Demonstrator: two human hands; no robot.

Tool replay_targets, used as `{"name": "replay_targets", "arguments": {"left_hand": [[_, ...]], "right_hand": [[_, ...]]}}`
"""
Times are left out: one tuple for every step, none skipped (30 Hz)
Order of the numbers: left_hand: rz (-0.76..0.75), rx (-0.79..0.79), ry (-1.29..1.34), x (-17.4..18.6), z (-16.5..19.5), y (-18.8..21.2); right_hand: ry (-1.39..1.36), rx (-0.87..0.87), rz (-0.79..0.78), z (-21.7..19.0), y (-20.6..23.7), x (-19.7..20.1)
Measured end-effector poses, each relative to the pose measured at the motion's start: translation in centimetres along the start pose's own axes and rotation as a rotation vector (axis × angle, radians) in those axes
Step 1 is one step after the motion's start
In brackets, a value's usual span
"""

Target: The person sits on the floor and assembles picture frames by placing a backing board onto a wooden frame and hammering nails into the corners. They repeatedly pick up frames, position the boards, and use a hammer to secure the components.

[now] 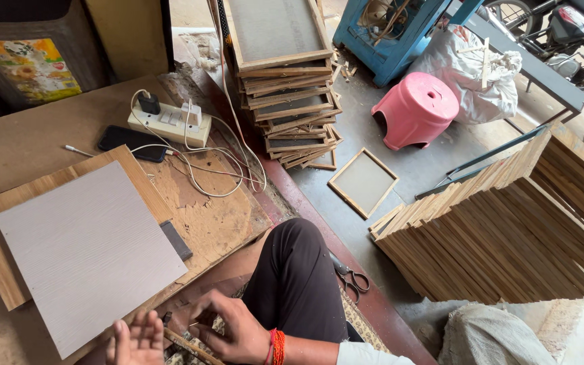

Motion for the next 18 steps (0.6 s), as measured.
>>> {"name": "replay_targets", "arguments": {"left_hand": [[0.043,-0.003,-0.002,-0.5,0.5,-0.6],[0.087,-0.005,-0.005,-0.9,0.9,-1.0],[0.135,-0.004,-0.011,-1.1,1.2,-1.1],[0.157,-0.021,0.012,-1.7,1.5,-1.1],[0.176,-0.041,0.037,-2.3,1.7,-1.2],[0.199,-0.057,0.061,-2.8,1.7,-0.9],[0.208,-0.092,0.044,-3.4,1.8,-0.3],[0.216,-0.129,0.028,-4.0,1.9,0.3],[0.222,-0.169,0.012,-4.7,2.1,1.1],[0.192,-0.241,0.009,-5.6,2.5,2.1],[0.162,-0.31,0.004,-6.5,3.0,3.4],[0.133,-0.379,-0.002,-7.4,3.6,4.8],[0.079,-0.466,0.042,-8.5,4.7,6.2],[0.024,-0.549,0.084,-9.6,5.7,7.9],[-0.027,-0.633,0.128,-10.6,6.8,9.7],[-0.017,-0.676,0.075,-11.2,7.9,11.4],[-0.009,-0.72,0.023,-11.7,9.1,13.1],[-0.003,-0.763,-0.031,-12.2,10.5,14.8]], "right_hand": [[-0.023,-0.013,0.008,0.0,0.1,0.2],[-0.001,0.006,0.014,-0.2,0.3,0.4],[0.018,0.021,0.02,-0.3,0.8,0.6],[0.039,0.038,0.025,-0.2,1.1,0.9],[0.07,0.068,0.018,-0.2,1.2,1.2],[0.1,0.094,0.01,-0.2,1.6,1.6],[0.128,0.117,0.003,-0.2,1.9,2.0],[0.149,0.115,0.005,-0.1,2.2,2.5],[0.171,0.115,0.005,0.0,2.4,3.1],[0.192,0.118,0.007,0.0,2.6,3.6],[0.199,0.126,0.012,-0.2,2.9,4.2],[0.205,0.133,0.016,-0.6,3.1,4.8],[0.212,0.139,0.022,-1.1,3.4,5.3],[0.207,0.158,0.016,-1.9,3.6,5.7],[0.203,0.177,0.007,-2.9,3.8,6.1],[0.2,0.199,-0.006,-4.0,3.7,6.4],[0.19,0.263,-0.014,-5.8,3.6,6.7],[0.18,0.326,-0.019,-7.7,3.4,7.1]]}}
Point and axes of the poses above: each hand's wrist, its own y-axis away from the middle knuckle, its own x-axis out of the back of the hand, z = x × y, the point moved 9 cm from there along -y, towards the middle knuckle, and after that the axes turned 12 degrees about -y, right-handed, at the moved point
